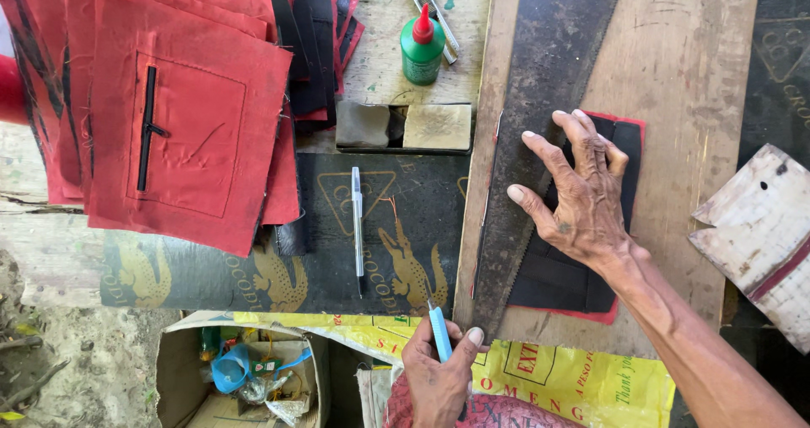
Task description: The person uses a utility knife and a metal ruler to cut a black fabric piece on a wooden workbench. They align the ruler, cut along the edge, and then use a wooden template to mark the fabric with a pen before continuing to cut additional pieces.
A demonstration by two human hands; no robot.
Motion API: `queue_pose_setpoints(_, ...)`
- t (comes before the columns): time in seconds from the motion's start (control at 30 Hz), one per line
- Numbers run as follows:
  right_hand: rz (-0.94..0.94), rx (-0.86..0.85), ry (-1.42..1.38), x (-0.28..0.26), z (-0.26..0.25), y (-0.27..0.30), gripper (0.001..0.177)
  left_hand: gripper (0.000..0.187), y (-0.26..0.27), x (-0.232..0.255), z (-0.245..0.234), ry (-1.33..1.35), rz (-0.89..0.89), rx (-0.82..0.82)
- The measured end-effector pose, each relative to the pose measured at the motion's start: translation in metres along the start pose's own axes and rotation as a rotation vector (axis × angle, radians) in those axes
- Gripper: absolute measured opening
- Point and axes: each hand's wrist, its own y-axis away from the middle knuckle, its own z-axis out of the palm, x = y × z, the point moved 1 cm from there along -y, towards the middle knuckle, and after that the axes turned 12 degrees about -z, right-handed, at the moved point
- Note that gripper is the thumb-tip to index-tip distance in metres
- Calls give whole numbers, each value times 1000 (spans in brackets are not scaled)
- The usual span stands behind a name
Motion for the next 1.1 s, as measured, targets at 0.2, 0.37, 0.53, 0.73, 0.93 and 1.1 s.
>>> queue_pose_setpoints(0.2,1,-5,-2,0,0,1,64,23,4,5,1,29,-60,3)
queue_pose_setpoints(0.37,3,-6,-1,0,0,0,64,22,3,7,3,30,-86,20)
queue_pose_setpoints(0.53,4,-8,4,0,0,0,64,21,-1,3,4,-6,4,25)
queue_pose_setpoints(0.73,-3,-4,11,-1,0,0,63,20,-5,-5,0,-31,-30,59)
queue_pose_setpoints(0.93,2,-41,28,-3,-2,-3,69,22,-18,-23,-3,31,41,77)
queue_pose_setpoints(1.1,-21,-88,80,-4,-2,-4,64,24,-25,-27,-8,-8,-33,78)
